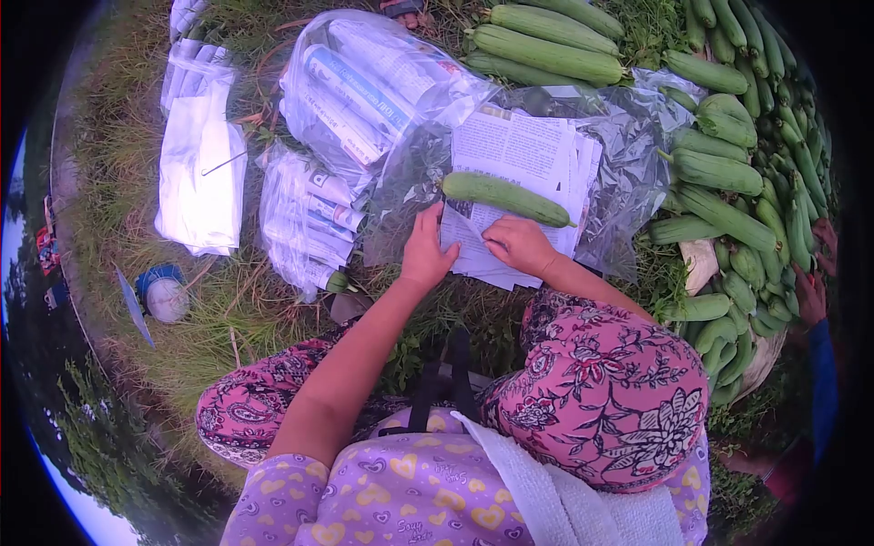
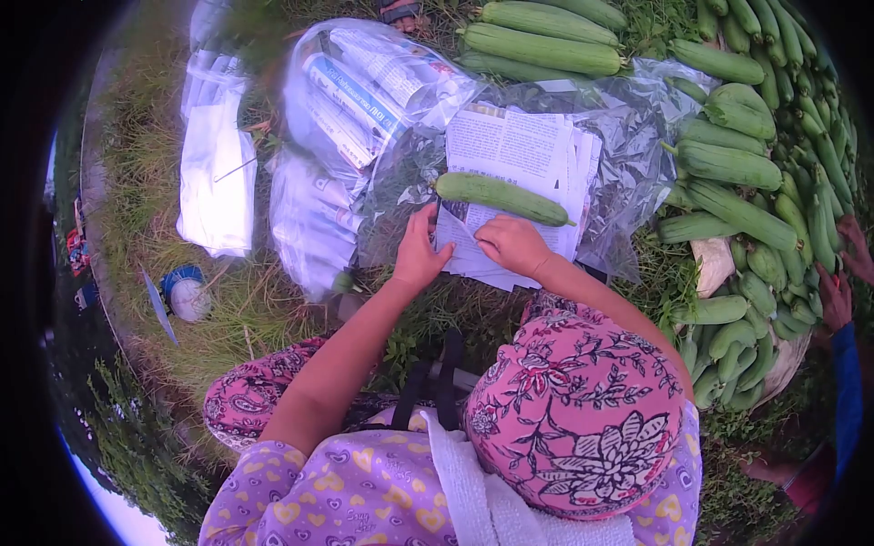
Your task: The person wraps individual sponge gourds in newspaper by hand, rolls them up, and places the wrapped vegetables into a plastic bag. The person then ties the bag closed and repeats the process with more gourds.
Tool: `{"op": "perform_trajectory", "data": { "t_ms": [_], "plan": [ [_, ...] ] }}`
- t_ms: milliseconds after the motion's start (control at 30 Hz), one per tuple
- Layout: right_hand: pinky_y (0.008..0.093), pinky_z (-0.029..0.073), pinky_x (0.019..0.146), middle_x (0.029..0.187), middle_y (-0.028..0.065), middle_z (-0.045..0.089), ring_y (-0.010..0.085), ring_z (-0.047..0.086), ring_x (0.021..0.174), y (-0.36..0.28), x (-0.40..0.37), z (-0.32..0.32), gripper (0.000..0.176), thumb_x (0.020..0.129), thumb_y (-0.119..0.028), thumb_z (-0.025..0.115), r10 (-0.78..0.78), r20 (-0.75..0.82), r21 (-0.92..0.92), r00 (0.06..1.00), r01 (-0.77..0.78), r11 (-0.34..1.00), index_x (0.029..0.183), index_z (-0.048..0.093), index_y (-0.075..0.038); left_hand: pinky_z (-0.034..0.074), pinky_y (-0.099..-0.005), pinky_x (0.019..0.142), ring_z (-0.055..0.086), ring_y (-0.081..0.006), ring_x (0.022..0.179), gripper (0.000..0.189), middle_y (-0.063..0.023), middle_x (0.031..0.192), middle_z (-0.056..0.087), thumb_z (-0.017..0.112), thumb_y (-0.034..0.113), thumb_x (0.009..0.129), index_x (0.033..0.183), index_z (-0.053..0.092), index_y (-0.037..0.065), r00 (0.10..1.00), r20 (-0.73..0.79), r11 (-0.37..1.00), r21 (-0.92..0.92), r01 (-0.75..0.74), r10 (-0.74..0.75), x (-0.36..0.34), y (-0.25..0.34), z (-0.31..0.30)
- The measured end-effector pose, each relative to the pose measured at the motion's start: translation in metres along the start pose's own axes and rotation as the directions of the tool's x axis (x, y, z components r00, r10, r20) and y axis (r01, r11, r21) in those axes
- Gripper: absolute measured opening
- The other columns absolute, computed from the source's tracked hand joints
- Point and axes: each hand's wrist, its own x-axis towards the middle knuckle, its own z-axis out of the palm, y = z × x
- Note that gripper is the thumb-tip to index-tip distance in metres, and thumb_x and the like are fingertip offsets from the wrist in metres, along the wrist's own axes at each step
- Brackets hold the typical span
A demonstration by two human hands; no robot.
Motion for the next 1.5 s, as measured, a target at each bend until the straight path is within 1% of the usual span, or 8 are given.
{"op": "perform_trajectory", "data": {
  "t_ms": [133,433,633,833,1033,1133,1333,1500],
  "plan": [
    [0.0388,0.051,0.071,0.082,0.0055,0.064,0.0262,0.062,0.080,-0.006,0.009,-0.003,0.008,0.080,-0.016,0.065,-0.072,0.009,-0.023,0.997,0.072,0.997,0.083,0.065,-0.009,0.038,-0.0433,0.100,0.046,-0.0285,0.121,0.039,-0.0059,0.113,0.058,0.074,0.011,0.066,0.104,0.062,0.012,0.913,0.163,0.849,0.338,-0.407,0.373,0.018,0.027,-0.019],
    [0.0364,0.051,0.068,0.079,0.0057,0.062,0.0259,0.062,0.076,-0.020,-0.006,-0.054,0.008,0.079,-0.015,0.068,0.070,-0.326,0.094,0.943,-0.042,0.995,0.084,0.065,-0.009,0.039,-0.0444,0.097,0.048,-0.0281,0.118,0.018,-0.0027,0.111,0.059,0.072,0.008,0.068,0.082,0.061,0.013,0.869,0.154,0.826,0.273,-0.494,0.469,0.031,0.030,-0.023],
    [0.0326,0.049,0.073,0.093,0.0040,0.062,0.0199,0.060,0.092,-0.044,-0.026,-0.040,0.011,0.078,-0.014,0.066,-0.244,0.306,0.000,0.920,0.256,0.967,0.087,0.062,-0.009,0.042,-0.0431,0.094,0.056,-0.0314,0.109,0.017,-0.0068,0.102,0.064,0.071,0.006,0.073,0.086,0.062,0.008,0.879,0.111,0.872,0.122,-0.475,0.463,0.066,0.026,-0.012],
    [0.0387,0.041,0.088,0.107,0.0047,0.055,0.0236,0.052,0.104,-0.014,0.001,-0.025,0.021,0.073,-0.013,0.065,-0.213,-0.075,-0.369,0.974,0.172,0.914,0.093,0.060,-0.011,0.043,-0.0426,0.089,0.058,-0.0307,0.097,0.019,-0.0078,0.092,0.064,0.071,0.005,0.073,0.090,0.062,0.008,0.916,0.234,0.916,0.163,-0.367,0.325,0.089,0.025,-0.008],
    [0.0353,0.040,0.082,0.108,0.0026,0.053,0.0203,0.052,0.102,0.007,0.016,-0.013,0.020,0.077,-0.013,0.054,-0.124,-0.169,-0.432,0.978,0.040,0.901,0.097,0.058,-0.012,0.046,-0.0404,0.084,0.059,-0.0281,0.091,0.025,-0.0095,0.089,0.062,0.073,0.006,0.071,0.093,0.061,0.007,0.933,-0.217,0.946,0.215,-0.243,0.288,0.079,0.042,0.001],
    [0.0355,0.040,0.080,0.106,0.0039,0.053,0.0207,0.052,0.100,0.014,0.020,-0.015,0.023,0.077,-0.013,0.055,-0.119,-0.197,-0.430,0.973,0.024,0.903,0.100,0.057,-0.013,0.047,-0.0340,0.077,0.060,-0.0229,0.088,0.025,-0.0075,0.096,0.062,0.073,0.006,0.075,0.097,0.059,0.006,0.980,-0.040,0.980,-0.040,0.194,-0.195,0.057,0.033,0.007],
    [0.0390,0.042,0.083,0.104,0.0104,0.052,0.0301,0.052,0.100,0.026,0.030,-0.013,0.049,0.062,-0.010,0.073,0.001,-0.263,-0.390,0.965,-0.107,0.915,0.106,0.053,-0.012,0.044,-0.0257,0.075,0.058,-0.0123,0.090,0.033,-0.0029,0.108,0.060,0.063,0.025,0.091,0.115,0.053,0.006,0.629,0.533,0.309,-0.571,0.761,-0.566,0.047,0.029,0.043],
    [0.0407,0.046,0.085,0.105,0.0127,0.055,0.0328,0.055,0.100,0.018,0.032,-0.022,0.047,0.064,-0.011,0.075,0.222,-0.323,0.070,0.920,-0.210,0.975,0.105,0.054,-0.006,0.044,-0.0305,0.089,0.057,-0.0152,0.106,0.036,-0.0076,0.118,0.058,0.057,0.026,0.096,0.122,0.048,0.005,0.763,0.512,0.221,-0.753,0.620,-0.396,0.058,0.039,0.057]
  ]
}}
